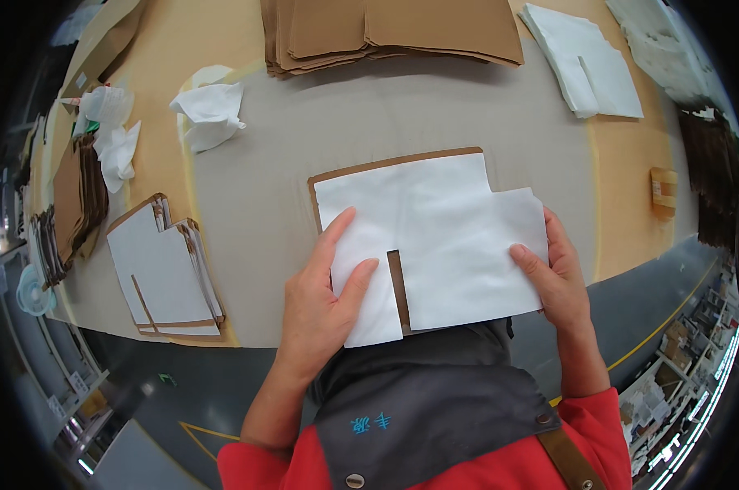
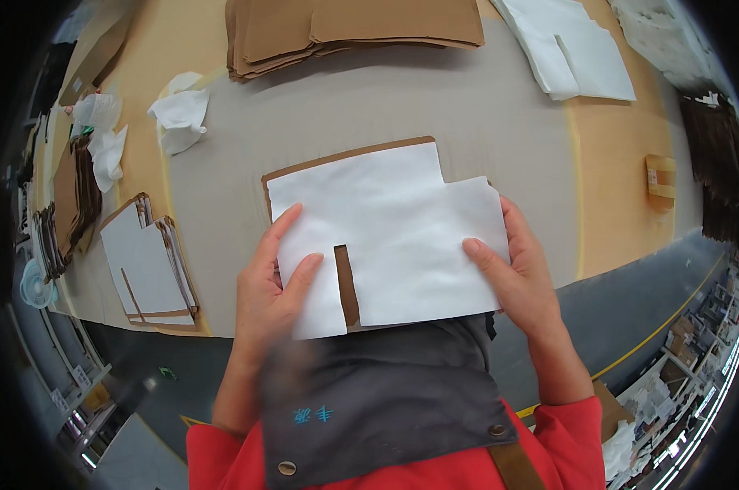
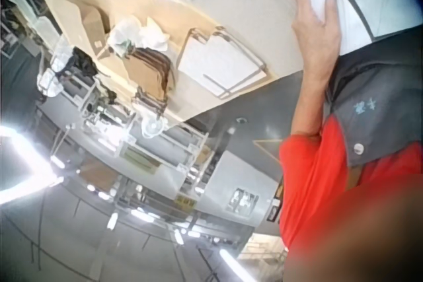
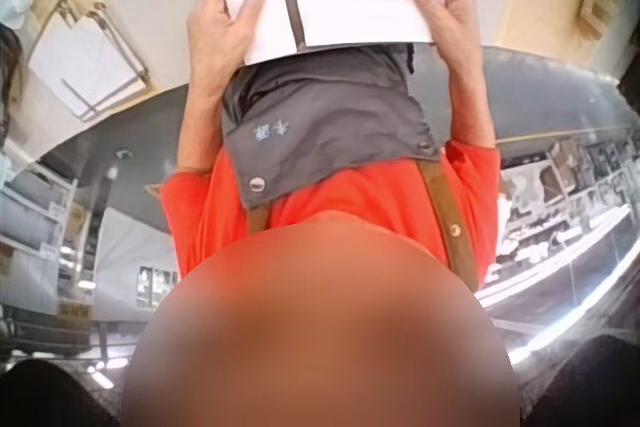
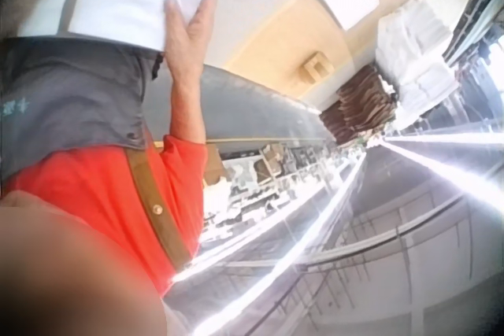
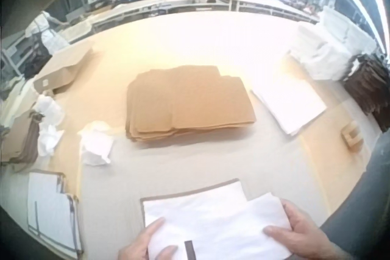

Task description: Applying adhesive lines to a flat cardboard component and precision bonding a precut lining paper to it.

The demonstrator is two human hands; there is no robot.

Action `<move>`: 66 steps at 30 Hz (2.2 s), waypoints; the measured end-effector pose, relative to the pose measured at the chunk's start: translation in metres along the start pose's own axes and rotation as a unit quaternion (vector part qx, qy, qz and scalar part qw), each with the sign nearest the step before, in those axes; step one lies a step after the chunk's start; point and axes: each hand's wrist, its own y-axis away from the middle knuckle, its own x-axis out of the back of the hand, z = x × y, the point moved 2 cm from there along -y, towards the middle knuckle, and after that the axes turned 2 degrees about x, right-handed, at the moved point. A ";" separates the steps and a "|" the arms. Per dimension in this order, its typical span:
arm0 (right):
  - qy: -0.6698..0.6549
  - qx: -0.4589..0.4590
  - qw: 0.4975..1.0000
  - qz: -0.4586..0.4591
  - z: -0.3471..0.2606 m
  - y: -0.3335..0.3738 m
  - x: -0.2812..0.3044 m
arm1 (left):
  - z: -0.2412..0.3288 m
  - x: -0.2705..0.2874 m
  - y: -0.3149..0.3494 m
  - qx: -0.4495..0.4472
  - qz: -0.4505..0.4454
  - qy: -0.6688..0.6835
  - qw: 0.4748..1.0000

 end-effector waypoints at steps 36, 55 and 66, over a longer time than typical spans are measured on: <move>0.001 0.024 1.000 0.005 -0.003 0.001 -0.004 | -0.004 0.011 0.022 0.023 -0.006 -0.020 1.000; 0.033 0.041 0.998 0.015 -0.002 0.001 -0.005 | -0.007 0.004 0.022 -0.006 0.022 -0.097 0.995; 0.048 0.044 0.998 0.013 -0.002 0.002 -0.006 | -0.007 0.005 0.025 -0.023 0.035 -0.132 0.990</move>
